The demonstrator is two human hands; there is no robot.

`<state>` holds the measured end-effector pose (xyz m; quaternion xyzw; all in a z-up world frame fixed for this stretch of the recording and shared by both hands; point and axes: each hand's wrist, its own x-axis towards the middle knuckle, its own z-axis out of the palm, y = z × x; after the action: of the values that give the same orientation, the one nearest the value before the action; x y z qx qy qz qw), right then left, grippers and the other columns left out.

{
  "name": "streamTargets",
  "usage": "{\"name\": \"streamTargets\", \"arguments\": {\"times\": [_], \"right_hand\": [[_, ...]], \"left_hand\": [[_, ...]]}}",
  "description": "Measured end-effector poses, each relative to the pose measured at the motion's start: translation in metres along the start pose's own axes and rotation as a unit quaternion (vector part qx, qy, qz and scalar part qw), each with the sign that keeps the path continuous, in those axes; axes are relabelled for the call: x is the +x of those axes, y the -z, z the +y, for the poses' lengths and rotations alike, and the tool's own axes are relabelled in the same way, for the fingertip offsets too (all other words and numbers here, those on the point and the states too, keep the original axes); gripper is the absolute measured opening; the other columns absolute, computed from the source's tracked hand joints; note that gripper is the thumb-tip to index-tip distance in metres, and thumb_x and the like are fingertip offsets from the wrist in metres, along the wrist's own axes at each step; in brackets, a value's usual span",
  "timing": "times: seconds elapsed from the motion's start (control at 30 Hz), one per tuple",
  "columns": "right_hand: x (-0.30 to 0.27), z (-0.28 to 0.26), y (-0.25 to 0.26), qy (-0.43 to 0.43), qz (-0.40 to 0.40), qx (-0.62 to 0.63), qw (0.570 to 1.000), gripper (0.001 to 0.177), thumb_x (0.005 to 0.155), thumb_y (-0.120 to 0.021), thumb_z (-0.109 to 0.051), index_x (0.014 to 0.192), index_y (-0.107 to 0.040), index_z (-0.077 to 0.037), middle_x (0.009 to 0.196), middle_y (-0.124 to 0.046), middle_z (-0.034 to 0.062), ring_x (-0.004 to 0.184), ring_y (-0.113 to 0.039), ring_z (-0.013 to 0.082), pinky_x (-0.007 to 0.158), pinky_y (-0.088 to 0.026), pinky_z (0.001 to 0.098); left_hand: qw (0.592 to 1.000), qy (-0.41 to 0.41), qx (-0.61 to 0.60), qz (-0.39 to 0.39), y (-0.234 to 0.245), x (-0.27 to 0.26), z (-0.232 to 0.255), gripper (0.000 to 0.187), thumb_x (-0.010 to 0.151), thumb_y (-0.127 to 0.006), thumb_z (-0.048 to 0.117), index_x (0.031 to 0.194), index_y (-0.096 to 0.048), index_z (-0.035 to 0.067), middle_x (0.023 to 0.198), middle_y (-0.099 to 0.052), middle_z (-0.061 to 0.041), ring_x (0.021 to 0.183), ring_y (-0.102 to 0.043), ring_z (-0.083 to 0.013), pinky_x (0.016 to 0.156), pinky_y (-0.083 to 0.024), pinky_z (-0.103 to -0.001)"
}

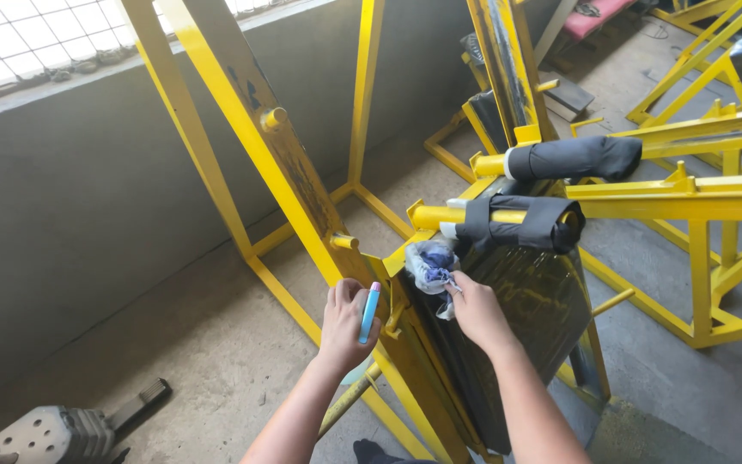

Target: Cleaning and wiping down various pieces of weight training equipment in a gym using a spray bottle and a cloth.

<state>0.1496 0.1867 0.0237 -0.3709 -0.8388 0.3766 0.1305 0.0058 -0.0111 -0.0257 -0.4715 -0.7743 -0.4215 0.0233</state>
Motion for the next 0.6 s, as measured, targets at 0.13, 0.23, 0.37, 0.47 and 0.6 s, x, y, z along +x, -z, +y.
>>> {"name": "streamTargets", "arguments": {"times": [0.13, 0.23, 0.37, 0.47, 0.6], "right_hand": [[-0.029, -0.001, -0.021, -0.036, 0.010, 0.016, 0.999, 0.025, 0.104, -0.058, -0.023, 0.114, -0.069, -0.003, 0.085, -0.073, 0.0206, 0.072, -0.068, 0.0285, 0.072, -0.054, 0.0379], [-0.046, -0.010, -0.049, 0.015, -0.013, 0.250, 0.968, 0.028, 0.102, -0.053, -0.020, 0.116, -0.071, -0.006, 0.096, -0.079, 0.0054, 0.084, -0.069, 0.0095, 0.076, -0.055, 0.0269], [-0.058, -0.047, -0.067, 0.049, -0.068, 0.269, 0.959, 0.029, 0.105, -0.054, -0.021, 0.117, -0.072, -0.002, 0.091, -0.073, 0.0049, 0.079, -0.060, 0.0085, 0.070, -0.051, 0.0272], [-0.044, -0.084, -0.061, 0.109, -0.085, 0.251, 0.958, 0.027, 0.105, -0.056, -0.020, 0.117, -0.071, 0.000, 0.091, -0.074, 0.0063, 0.082, -0.062, 0.0082, 0.071, -0.053, 0.0272], [-0.007, -0.136, -0.048, 0.304, 0.010, 0.178, 0.936, 0.027, 0.105, -0.053, -0.017, 0.122, -0.066, 0.000, 0.096, -0.075, 0.0102, 0.091, -0.074, 0.0187, 0.078, -0.057, 0.0295]], "left_hand": [[0.997, -0.011, -0.073, -0.003, 0.000, -0.015, 0.003, 0.034, 0.074, -0.066, 0.006, 0.108, -0.062, 0.003, 0.121, -0.054, -0.022, 0.114, -0.052, -0.0424, 0.099, -0.045, -0.050], [0.982, 0.057, -0.166, -0.069, 0.004, -0.020, 0.004, 0.034, 0.082, -0.064, 0.006, 0.115, -0.058, 0.002, 0.105, -0.060, -0.022, 0.105, -0.059, -0.0432, 0.091, -0.049, -0.048], [0.979, 0.081, -0.184, -0.043, 0.032, -0.020, 0.015, 0.026, 0.079, -0.063, 0.004, 0.104, -0.058, 0.000, 0.097, -0.065, -0.023, 0.097, -0.063, -0.0447, 0.085, -0.052, -0.047], [0.980, 0.111, -0.166, -0.017, 0.055, -0.016, 0.013, 0.025, 0.079, -0.062, 0.005, 0.103, -0.058, 0.000, 0.097, -0.065, -0.024, 0.096, -0.064, -0.0443, 0.084, -0.053, -0.046], [0.984, 0.084, -0.139, 0.071, 0.076, -0.008, 0.007, 0.026, 0.085, -0.060, 0.006, 0.111, -0.060, 0.000, 0.107, -0.065, -0.024, 0.102, -0.064, -0.0436, 0.089, -0.052, -0.046]]}}
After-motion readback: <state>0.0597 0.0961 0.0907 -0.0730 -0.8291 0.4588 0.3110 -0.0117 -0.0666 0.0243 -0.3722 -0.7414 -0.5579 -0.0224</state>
